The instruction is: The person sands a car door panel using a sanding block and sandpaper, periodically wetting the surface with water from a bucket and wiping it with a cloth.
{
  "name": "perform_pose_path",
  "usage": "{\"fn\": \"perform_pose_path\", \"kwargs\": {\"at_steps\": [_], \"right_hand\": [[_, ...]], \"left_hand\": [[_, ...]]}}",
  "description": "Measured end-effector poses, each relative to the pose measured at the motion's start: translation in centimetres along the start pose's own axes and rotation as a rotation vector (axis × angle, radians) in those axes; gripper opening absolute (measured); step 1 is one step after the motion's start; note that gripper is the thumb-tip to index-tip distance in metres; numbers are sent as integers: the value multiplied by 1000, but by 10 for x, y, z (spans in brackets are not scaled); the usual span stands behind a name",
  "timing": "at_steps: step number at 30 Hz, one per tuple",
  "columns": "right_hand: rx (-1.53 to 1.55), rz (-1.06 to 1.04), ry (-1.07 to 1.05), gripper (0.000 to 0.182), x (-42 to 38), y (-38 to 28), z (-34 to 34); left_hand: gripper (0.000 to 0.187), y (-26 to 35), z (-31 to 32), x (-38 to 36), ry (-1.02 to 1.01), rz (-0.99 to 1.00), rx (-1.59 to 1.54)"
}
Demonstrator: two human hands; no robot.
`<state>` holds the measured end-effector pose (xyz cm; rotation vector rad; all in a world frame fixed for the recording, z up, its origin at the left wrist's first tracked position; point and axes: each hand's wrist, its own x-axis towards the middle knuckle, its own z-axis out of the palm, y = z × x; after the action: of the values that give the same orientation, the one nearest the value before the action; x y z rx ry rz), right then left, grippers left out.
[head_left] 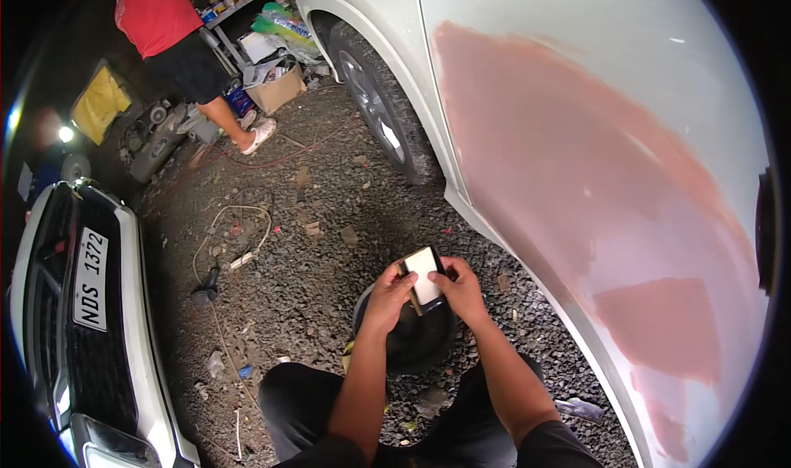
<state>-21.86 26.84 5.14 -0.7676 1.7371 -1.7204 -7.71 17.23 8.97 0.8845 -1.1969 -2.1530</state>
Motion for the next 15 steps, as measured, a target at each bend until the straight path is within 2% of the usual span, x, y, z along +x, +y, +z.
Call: {"fn": "perform_pose_path", "kwargs": {"at_steps": [3,6,7,9,10,13,15], "right_hand": [[-175,-116,94,40,-4,-18,5],[-415,-482,176,42,-9,-27,13],[-432,-507,111,42,-11,-29,14],[-463,-557,-19,42,-17,-32,19],[-473,-547,4,42,-19,-33,22],[-450,-491,31,45,-19,-33,23],[-349,-399,-37,47,-16,-32,19]], "left_hand": [[25,-3,-1,2,17,30,-26],[24,-11,-3,0,98,68,-5],[24,-12,-3,-1,134,75,2],[24,-9,-6,-4,68,85,40],[24,-6,-6,-4,35,93,59],[23,9,7,-15,115,18,74],[22,1,0,-10,128,20,58]]}}
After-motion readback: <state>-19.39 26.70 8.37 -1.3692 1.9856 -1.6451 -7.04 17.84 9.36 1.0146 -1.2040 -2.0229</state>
